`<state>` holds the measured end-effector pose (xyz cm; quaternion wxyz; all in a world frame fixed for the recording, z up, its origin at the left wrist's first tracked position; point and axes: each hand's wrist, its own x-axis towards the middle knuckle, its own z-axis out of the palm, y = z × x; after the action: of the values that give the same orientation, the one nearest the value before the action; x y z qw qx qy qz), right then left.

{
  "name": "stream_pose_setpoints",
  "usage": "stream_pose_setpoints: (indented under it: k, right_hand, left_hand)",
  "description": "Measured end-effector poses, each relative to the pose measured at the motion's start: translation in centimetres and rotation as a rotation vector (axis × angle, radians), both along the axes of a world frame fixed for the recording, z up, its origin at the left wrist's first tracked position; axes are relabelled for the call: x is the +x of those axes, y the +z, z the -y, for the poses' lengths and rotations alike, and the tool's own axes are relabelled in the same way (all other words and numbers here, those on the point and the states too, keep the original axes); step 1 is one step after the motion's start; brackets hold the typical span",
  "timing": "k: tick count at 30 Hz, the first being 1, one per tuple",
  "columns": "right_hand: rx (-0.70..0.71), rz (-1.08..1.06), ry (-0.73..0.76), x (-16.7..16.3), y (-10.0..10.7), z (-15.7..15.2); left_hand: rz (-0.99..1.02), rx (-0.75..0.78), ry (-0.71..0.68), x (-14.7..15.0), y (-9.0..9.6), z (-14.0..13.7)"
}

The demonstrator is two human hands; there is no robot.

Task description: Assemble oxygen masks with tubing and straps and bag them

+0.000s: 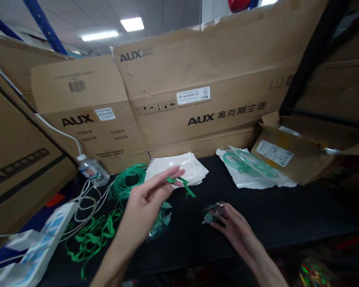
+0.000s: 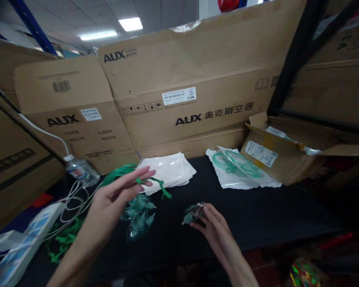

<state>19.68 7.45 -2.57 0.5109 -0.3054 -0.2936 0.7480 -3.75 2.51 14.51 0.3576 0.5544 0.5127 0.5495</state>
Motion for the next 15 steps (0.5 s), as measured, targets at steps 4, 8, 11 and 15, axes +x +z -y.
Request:
stream_pose_setpoints:
  k: [4,8,11,15]
  right_hand:
    - [0.041,0.077,-0.019,1.5,0.1,0.6]
    - [0.047,0.166,-0.031,2.7,-0.5,0.8]
    - [0.043,0.215,-0.03,3.3,-0.8,0.7]
    - [0.044,0.242,-0.012,3.9,-0.6,0.3]
  left_hand:
    - [0.208,-0.167,-0.048,4.2,-8.0,-0.7]
    - [0.355,-0.334,0.104,5.3,-14.9,0.2]
    - [0.391,-0.41,0.208,4.8,-17.2,1.3]
    - [0.305,-0.445,0.235,4.4,-17.8,2.4]
